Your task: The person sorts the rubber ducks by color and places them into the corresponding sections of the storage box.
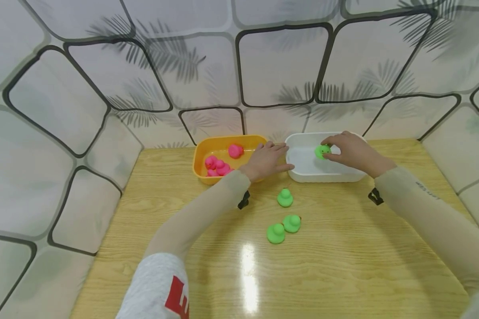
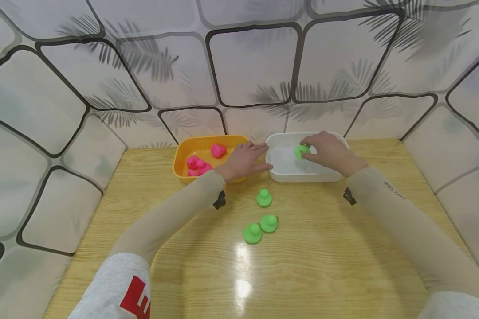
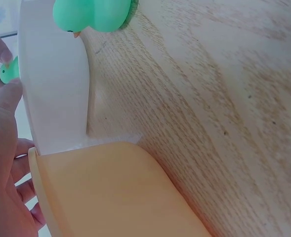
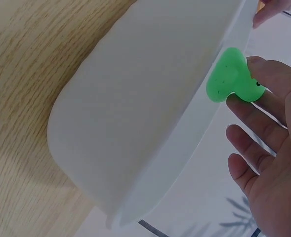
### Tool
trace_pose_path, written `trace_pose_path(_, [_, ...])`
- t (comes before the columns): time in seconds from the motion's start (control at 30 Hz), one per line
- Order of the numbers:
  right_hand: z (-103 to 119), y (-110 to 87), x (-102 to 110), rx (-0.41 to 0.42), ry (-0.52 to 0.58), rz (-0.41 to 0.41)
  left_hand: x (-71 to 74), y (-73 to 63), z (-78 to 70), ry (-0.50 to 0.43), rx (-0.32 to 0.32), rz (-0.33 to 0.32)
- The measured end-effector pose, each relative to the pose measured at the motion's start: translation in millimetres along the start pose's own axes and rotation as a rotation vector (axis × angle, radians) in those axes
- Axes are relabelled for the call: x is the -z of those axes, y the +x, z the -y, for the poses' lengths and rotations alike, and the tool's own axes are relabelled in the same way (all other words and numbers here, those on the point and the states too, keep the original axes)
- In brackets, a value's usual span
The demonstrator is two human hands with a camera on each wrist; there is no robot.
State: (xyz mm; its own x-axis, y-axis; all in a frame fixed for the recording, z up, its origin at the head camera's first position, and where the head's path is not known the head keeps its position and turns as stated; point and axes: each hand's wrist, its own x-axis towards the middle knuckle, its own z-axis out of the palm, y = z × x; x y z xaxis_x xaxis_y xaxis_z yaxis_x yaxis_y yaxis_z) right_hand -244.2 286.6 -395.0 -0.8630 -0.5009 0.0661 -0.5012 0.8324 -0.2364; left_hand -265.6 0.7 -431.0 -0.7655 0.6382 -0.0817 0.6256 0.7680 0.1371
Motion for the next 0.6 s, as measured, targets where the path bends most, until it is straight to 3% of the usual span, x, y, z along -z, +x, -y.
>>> trace_pose_path(0.6, [15.9, -12.7, -4.7, 0.052, 0.038, -0.011, 0.7, 1.0, -0.1, 0.024, -0.001, -0.006])
